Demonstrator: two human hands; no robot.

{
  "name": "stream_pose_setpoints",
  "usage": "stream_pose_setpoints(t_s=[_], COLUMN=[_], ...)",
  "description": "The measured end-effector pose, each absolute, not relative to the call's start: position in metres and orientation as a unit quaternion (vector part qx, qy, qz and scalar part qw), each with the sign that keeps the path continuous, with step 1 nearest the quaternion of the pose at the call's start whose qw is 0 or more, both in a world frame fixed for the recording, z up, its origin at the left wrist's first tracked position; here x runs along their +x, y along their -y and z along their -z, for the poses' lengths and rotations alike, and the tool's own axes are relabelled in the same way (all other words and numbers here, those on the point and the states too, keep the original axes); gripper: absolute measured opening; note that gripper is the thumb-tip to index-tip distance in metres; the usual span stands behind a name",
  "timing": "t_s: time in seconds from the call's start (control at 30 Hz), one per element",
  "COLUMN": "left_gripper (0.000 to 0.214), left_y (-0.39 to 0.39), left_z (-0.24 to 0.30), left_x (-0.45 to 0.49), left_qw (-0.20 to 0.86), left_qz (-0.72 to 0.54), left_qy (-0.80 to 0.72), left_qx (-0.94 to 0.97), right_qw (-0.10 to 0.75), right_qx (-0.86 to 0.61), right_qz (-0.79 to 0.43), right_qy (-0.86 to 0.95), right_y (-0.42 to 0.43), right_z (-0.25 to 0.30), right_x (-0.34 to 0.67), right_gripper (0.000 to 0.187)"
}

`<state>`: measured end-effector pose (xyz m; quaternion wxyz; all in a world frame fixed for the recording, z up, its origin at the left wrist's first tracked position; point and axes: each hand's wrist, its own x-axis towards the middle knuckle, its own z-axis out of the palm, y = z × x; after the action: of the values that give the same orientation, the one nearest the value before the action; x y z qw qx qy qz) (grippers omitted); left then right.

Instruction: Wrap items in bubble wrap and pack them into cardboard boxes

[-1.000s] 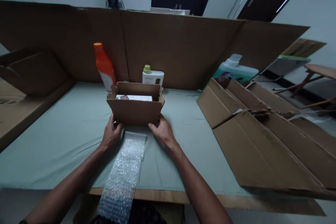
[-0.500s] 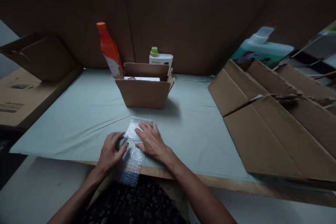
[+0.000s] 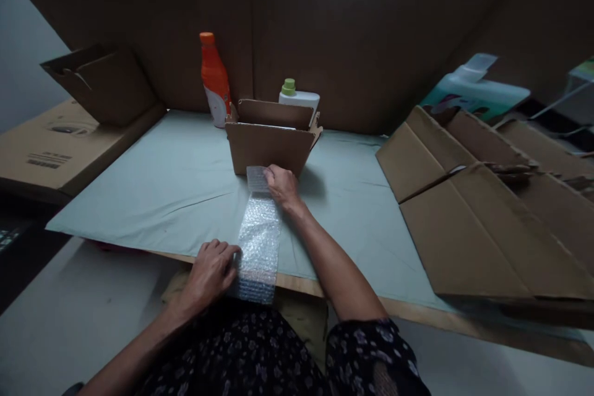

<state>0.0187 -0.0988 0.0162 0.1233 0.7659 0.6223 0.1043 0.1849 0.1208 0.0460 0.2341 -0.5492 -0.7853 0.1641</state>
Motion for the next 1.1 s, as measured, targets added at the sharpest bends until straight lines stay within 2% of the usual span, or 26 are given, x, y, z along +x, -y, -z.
stream_pose_setpoints(t_s=[0.07,0.1,0.2,0.3,0.43,0.53,0.67,0.87,0.97,1.1], left_gripper=[0.025,0.023,0.022,0.027,0.028,0.026,0.013,0.014,0.02,0.042], left_y=[0.107,0.109,0.105,0.086,0.063,0.065,0.079,0.089,0.093,0.087], left_z=[-0.023,-0.027,-0.038,-0.043,-0.037,-0.031,-0.028,-0.027,-0.027,-0.025], left_x=[0.012,0.008,-0.005,-0.004,0.017,0.025,0.023,0.018,0.004,-0.014], left_qw=[0.14,0.147,0.153,0.135,0.132,0.125,0.131,0.156,0.173,0.144], left_qz=[-0.089,-0.093,-0.119,-0.124,-0.088,-0.074,-0.069,-0.105,-0.13,-0.197], left_qy=[-0.615,-0.613,-0.593,-0.558,-0.522,-0.521,-0.513,-0.508,-0.494,-0.475], left_qx=[0.771,0.771,0.781,0.809,0.838,0.841,0.846,0.841,0.842,0.846], right_qw=[0.217,0.21,0.223,0.228,0.113,0.068,0.062,0.066,0.079,0.094], right_qx=[-0.57,-0.574,-0.563,-0.503,-0.376,-0.376,-0.408,-0.418,-0.44,-0.424], right_qz=[-0.137,-0.124,-0.049,0.028,-0.033,-0.064,-0.056,-0.04,-0.038,-0.043], right_qy=[0.781,0.781,0.794,0.834,0.919,0.922,0.909,0.905,0.894,0.9], right_y=[-0.117,-0.111,-0.079,-0.041,-0.008,-0.009,-0.034,-0.063,-0.06,-0.028], right_z=[-0.043,-0.042,-0.041,-0.037,-0.022,-0.016,-0.02,-0.021,-0.021,-0.02], right_x=[0.183,0.185,0.202,0.218,0.214,0.201,0.192,0.183,0.192,0.213], right_gripper=[0.027,0.029,0.049,0.048,0.04,0.046,0.049,0.047,0.048,0.051])
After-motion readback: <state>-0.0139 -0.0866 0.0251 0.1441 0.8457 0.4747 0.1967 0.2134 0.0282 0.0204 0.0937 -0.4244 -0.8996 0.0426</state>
